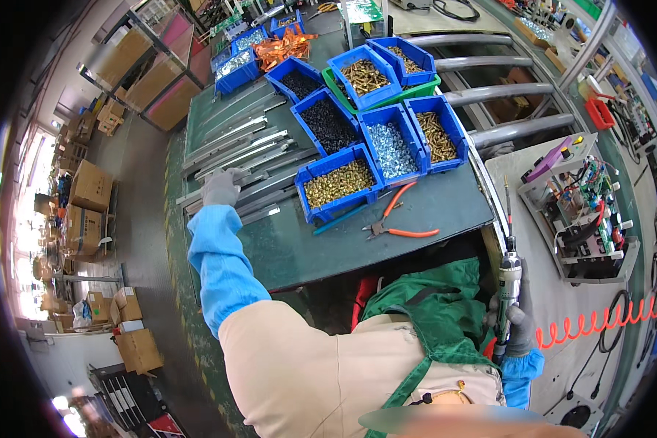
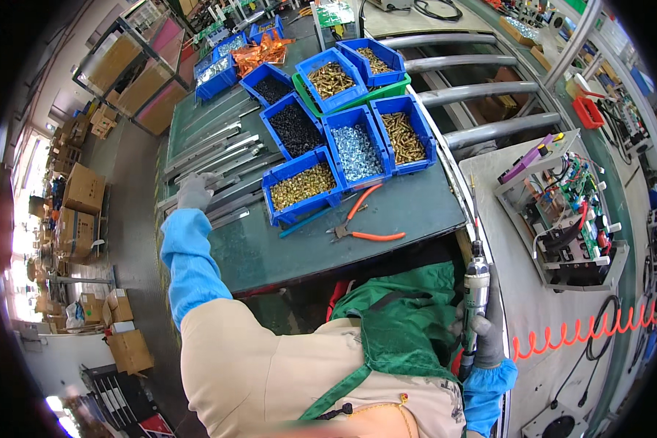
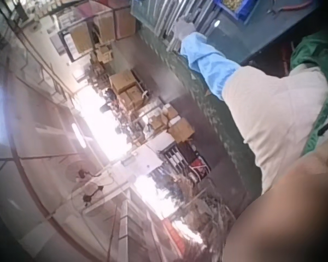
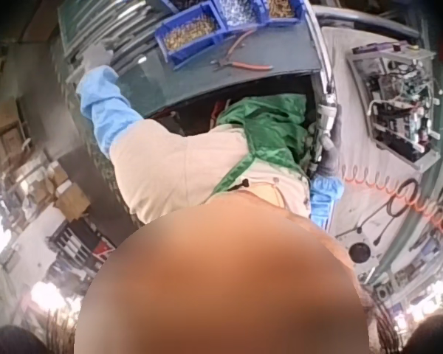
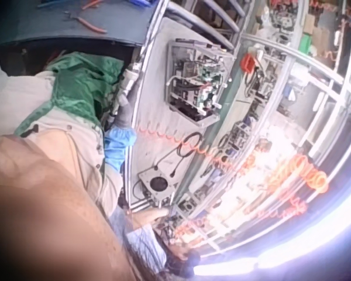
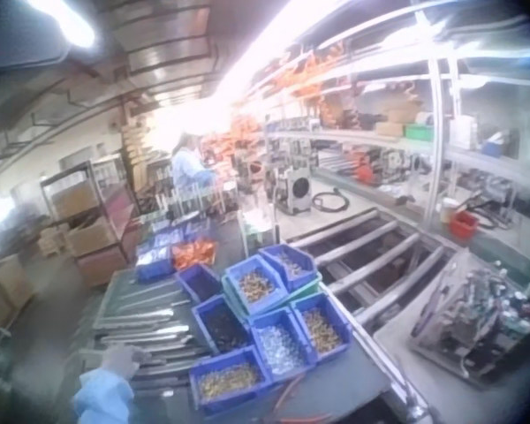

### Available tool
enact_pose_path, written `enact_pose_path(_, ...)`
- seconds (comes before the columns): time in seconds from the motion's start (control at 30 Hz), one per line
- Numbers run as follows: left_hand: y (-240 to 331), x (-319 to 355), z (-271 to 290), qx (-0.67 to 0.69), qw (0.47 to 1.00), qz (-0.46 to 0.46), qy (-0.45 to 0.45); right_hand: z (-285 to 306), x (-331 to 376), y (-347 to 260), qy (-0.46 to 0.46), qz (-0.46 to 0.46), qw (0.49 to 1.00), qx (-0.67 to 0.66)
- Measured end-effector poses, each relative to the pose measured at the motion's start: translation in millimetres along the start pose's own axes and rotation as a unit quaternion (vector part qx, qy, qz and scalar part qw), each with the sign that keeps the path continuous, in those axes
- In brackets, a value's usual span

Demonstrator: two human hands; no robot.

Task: The worker is assembling an electronic inverter unit using a power screwdriver and various internal components.

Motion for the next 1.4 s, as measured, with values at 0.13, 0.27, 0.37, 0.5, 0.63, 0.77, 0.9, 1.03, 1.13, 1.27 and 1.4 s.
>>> enact_pose_path(0.13,-2,-12,-2,0.041,0.997,-0.056,-0.038,-2,0,7,-0.023,-0.017,1.000,0.004)
enact_pose_path(0.27,-2,-14,-10,0.083,0.992,-0.093,0.000,-1,4,8,-0.013,0.018,1.000,0.017)
enact_pose_path(0.37,1,-9,-8,0.036,0.990,-0.124,0.063,-1,5,7,-0.009,0.019,1.000,0.008)
enact_pose_path(0.5,2,-8,-2,0.035,0.989,-0.142,0.036,-4,5,7,-0.018,0.006,1.000,0.002)
enact_pose_path(0.63,8,-12,-12,0.027,0.987,-0.145,0.072,-3,5,8,-0.011,0.006,1.000,0.008)
enact_pose_path(0.77,13,-14,-25,0.047,0.974,-0.144,0.168,3,6,10,0.000,0.010,1.000,0.018)
enact_pose_path(0.9,6,-8,5,0.134,0.958,-0.079,0.239,9,7,10,0.016,0.013,1.000,0.022)
enact_pose_path(1.03,33,12,82,0.277,0.875,-0.190,0.348,9,4,8,0.006,0.015,1.000,0.022)
enact_pose_path(1.13,94,19,116,0.297,0.843,-0.317,0.319,8,2,8,0.002,0.014,0.999,0.031)
enact_pose_path(1.27,146,15,124,0.343,0.821,-0.356,0.284,9,6,8,0.004,0.016,1.000,0.024)
enact_pose_path(1.4,130,-2,107,0.348,0.838,-0.349,0.236,16,16,9,0.031,0.001,0.999,-0.013)
Point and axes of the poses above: each hand's wrist, its own x-axis away from the middle knuckle, its own z-axis out of the back of the hand, y = z × x, the point moved 4 cm from there along -x, towards the middle knuckle, and after that the axes turned 9 degrees about -x, right-handed, at the moved point
